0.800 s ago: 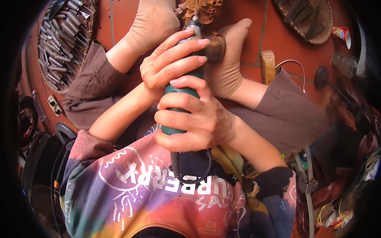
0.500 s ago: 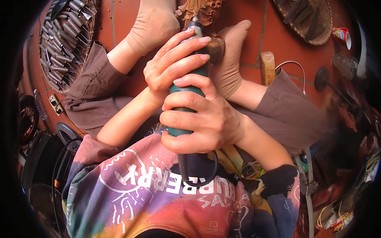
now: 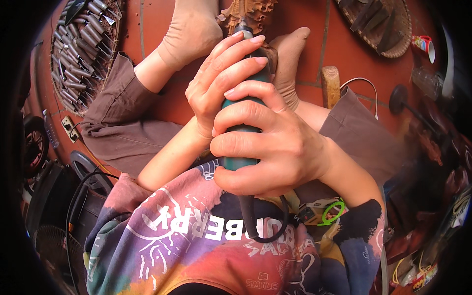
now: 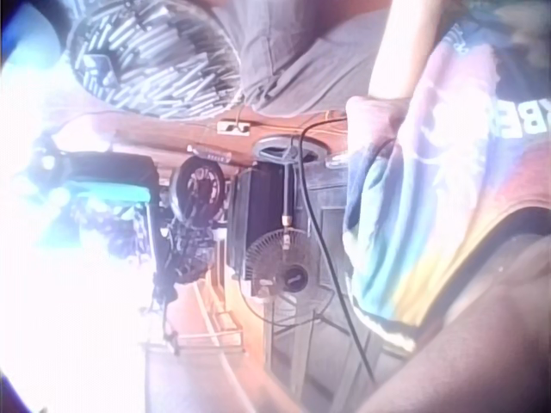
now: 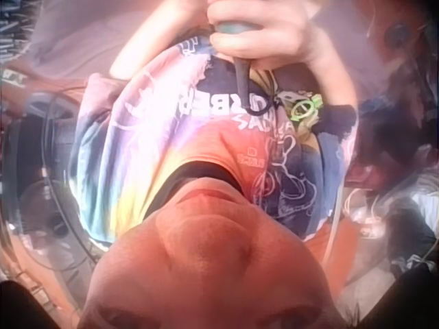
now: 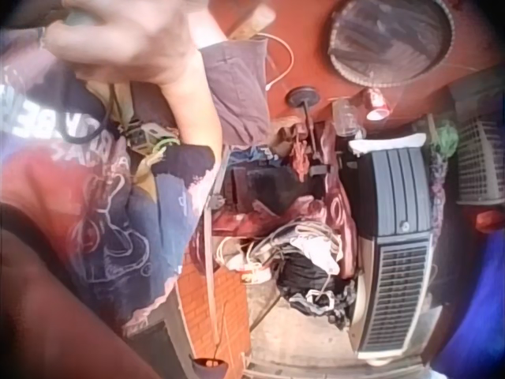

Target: The person uses a rotary tool to carve a piece of wood held between their feet. They rotate the wood and adjust the tool to shape different areas of the object.

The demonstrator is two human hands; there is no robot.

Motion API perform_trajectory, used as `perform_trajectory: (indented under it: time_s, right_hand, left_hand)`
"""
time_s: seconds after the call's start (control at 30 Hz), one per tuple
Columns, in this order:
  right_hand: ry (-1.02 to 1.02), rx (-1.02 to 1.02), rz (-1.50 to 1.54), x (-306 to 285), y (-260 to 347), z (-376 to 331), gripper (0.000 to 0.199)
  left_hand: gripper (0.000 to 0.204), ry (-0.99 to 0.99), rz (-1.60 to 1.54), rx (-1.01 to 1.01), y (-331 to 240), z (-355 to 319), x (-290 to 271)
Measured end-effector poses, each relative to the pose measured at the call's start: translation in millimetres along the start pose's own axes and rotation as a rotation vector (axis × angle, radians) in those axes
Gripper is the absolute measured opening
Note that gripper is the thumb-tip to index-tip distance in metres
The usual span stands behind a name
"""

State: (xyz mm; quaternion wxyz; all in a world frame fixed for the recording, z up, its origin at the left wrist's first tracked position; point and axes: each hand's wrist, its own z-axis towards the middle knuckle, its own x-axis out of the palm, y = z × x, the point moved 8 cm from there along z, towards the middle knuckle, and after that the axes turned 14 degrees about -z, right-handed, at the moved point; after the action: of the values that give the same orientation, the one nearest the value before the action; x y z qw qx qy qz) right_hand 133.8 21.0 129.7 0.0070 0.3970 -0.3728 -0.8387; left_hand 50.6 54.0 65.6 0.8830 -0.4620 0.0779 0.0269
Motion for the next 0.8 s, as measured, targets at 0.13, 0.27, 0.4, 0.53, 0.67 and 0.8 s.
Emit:
perform_trajectory:
  time_s: [0.13, 0.27, 0.4, 0.53, 0.67, 0.8]
  right_hand:
    - [0.030, -0.014, 0.038, -9, -3, 10, 0.017]
    - [0.068, -0.022, 0.061, -14, -6, 19, 0.016]
    - [0.065, 0.002, 0.053, -13, -4, 19, 0.018]
    - [-0.042, 0.031, -0.038, 8, 5, 1, 0.021]
    - [-0.213, 0.067, -0.137, 34, 12, -8, 0.018]
    - [-0.289, 0.093, -0.195, 50, 14, -12, 0.015]
  left_hand:
    - [0.021, -0.124, 0.007, -0.004, 2, 1, 2]
    - [0.022, -0.150, -0.009, -0.033, -1, 6, 0]
    - [0.023, -0.113, -0.005, -0.024, 1, 4, 0]
    - [0.022, 0.058, -0.019, 0.019, 5, 1, -6]
    - [0.020, 0.195, -0.010, 0.144, 11, -5, -12]
    - [0.022, 0.365, -0.052, 0.156, 12, -5, -16]
